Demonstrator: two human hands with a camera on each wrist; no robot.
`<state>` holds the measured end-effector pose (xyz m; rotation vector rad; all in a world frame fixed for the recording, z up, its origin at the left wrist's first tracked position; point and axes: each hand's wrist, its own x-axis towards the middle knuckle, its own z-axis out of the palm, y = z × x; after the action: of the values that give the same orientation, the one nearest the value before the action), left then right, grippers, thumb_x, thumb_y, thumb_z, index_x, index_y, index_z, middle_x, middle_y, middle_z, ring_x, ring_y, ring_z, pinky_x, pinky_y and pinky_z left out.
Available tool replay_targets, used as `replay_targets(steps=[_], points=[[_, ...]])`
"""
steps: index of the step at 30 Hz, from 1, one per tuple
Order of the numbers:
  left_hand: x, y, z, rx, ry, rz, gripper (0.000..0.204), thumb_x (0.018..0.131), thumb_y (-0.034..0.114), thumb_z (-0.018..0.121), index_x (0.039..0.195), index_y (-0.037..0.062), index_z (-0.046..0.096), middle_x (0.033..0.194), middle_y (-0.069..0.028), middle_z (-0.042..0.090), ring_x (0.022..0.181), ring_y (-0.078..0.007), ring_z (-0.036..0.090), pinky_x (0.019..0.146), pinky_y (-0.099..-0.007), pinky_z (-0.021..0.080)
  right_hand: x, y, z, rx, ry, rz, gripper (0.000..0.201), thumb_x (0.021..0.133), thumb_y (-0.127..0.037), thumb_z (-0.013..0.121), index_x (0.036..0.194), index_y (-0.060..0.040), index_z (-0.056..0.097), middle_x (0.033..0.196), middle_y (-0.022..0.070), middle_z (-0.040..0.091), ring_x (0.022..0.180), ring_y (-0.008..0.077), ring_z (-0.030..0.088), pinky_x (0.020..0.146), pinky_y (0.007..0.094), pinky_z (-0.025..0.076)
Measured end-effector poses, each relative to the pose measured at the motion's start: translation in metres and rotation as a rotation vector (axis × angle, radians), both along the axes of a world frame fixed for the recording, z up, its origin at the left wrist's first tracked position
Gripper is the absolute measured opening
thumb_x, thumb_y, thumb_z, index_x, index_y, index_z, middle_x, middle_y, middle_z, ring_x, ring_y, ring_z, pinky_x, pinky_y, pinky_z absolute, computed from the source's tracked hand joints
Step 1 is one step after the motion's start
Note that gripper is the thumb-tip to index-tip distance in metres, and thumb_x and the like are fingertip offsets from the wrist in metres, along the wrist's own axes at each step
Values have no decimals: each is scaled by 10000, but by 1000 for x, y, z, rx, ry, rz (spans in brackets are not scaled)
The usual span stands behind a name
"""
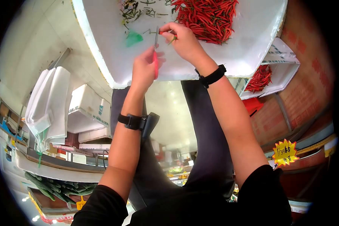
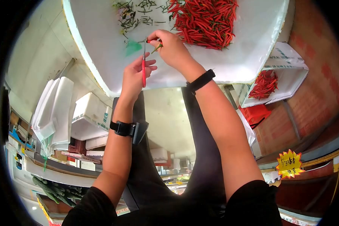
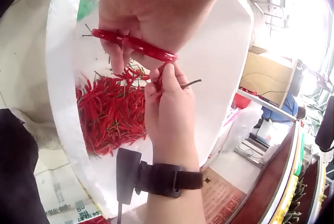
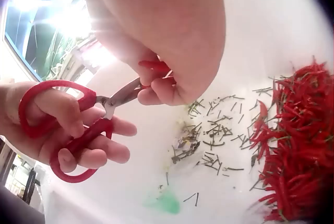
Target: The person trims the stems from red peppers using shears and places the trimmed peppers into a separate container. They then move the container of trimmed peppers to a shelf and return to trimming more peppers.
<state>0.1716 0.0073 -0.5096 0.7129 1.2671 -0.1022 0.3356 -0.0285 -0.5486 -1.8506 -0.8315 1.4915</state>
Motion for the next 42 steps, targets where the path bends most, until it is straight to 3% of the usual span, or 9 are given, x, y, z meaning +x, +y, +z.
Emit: replay_targets(steps=[12,19,27,30,34,37,39,42], points=[[-19,18,-2,-76,40,90,515,855,73,512,1352,-49,452,1131,-157,643,946,-176,664,740,-242,478,-23,31,-3,-117,76,120,147,921,-97,587,1028,1,607,919,84,665,790,179,617,730,312,489],[-21,17,-3,-170,25,166,451,879,110,524,1288,-71,466,1072,-161,650,853,-160,658,602,-219,453,-27,34,-9,-133,8,203,160,927,-114,586,1038,-2,608,941,97,684,823,189,638,720,324,499],[-30,1,-22,-200,117,262,469,874,110,549,1296,-85,484,920,-124,686,646,-111,585,523,-230,417,-34,27,-38,-147,65,311,276,795,83,494,1041,17,601,936,139,688,883,229,667,756,343,512],[-31,3,-22,-201,153,222,492,879,115,554,1309,-103,459,920,-130,683,671,-121,608,531,-229,429,-37,21,-49,-92,19,346,300,771,95,488,1037,18,605,946,153,686,905,264,667,762,363,513],[-26,6,-14,-184,139,193,548,864,107,540,1362,-79,405,1083,-170,643,894,-174,654,703,-244,496,-36,18,-51,-82,-223,377,264,800,40,510,1038,4,618,960,206,672,905,359,648,771,410,508],[-24,3,-16,-103,126,81,564,853,82,551,1385,-52,416,1113,-170,638,958,-184,644,787,-253,502,-37,21,-55,-258,-348,201,208,837,-61,537,1010,-14,642,936,238,653,889,416,617,776,444,498],[-23,1,-17,-46,122,-4,558,845,64,556,1382,-36,440,1126,-170,636,987,-187,636,819,-257,498,-36,28,-58,-331,-408,209,208,838,-135,567,991,-42,673,941,208,673,902,391,636,789,441,511],[-24,0,-20,-24,111,9,541,840,32,554,1368,-37,459,1126,-173,640,1010,-188,629,817,-258,498,-34,37,-54,-395,-437,214,213,830,-173,589,977,-68,703,930,190,686,897,380,653,794,444,522]])
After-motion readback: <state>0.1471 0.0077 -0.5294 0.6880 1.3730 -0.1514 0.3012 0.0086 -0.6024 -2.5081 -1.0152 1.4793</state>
